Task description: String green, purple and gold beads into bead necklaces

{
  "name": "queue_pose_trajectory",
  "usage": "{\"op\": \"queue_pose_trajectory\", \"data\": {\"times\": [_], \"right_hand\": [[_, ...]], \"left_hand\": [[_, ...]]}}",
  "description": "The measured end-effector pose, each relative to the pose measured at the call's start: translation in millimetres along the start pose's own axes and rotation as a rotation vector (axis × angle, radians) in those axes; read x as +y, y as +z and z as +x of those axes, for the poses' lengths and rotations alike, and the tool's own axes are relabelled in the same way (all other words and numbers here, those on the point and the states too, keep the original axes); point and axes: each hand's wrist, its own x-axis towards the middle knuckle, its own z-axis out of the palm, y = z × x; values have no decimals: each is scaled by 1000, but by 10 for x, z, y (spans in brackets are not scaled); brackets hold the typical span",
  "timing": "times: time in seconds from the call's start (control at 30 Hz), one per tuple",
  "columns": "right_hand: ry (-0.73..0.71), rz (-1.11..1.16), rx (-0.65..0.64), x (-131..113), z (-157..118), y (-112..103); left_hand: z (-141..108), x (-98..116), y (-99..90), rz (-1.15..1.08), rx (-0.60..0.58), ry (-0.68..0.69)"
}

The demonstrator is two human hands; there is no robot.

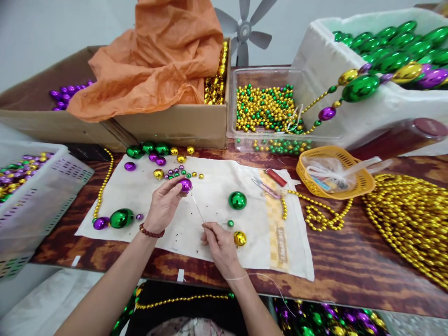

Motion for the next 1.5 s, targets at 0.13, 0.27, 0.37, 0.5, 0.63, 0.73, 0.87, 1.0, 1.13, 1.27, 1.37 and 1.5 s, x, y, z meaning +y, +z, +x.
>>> {"op": "queue_pose_trajectory", "data": {"times": [0.13,0.27,0.37,0.5,0.63,0.73,0.87,1.0,1.13,1.27,1.37,1.5], "right_hand": [[-37,-32,-16,23,-5,-7],[-68,-49,-14,42,-27,5],[-79,-64,-8,43,-31,11],[-86,-72,2,38,-36,13],[-96,-60,7,43,-35,14],[-117,-45,20,36,-17,27],[-145,-45,58,-3,11,58],[-179,-42,64,-45,13,75],[-209,-23,52,-55,-1,71],[-211,-53,64,-40,6,53],[-250,-98,67,-39,13,28],[-289,-118,46,-42,0,18]], "left_hand": [[32,68,6,-104,-3,-53],[48,137,25,-158,-10,-84],[40,156,52,-171,-18,-97],[13,142,75,-177,-28,-100],[-43,106,98,-169,-41,-89],[-123,68,139,-153,-43,-72],[-255,22,202,-107,-22,-57],[-333,25,226,-80,18,-11],[-348,52,214,-53,17,12],[-372,45,200,-25,11,22],[-385,33,188,-1,27,53],[-375,27,182,-24,19,36]]}}
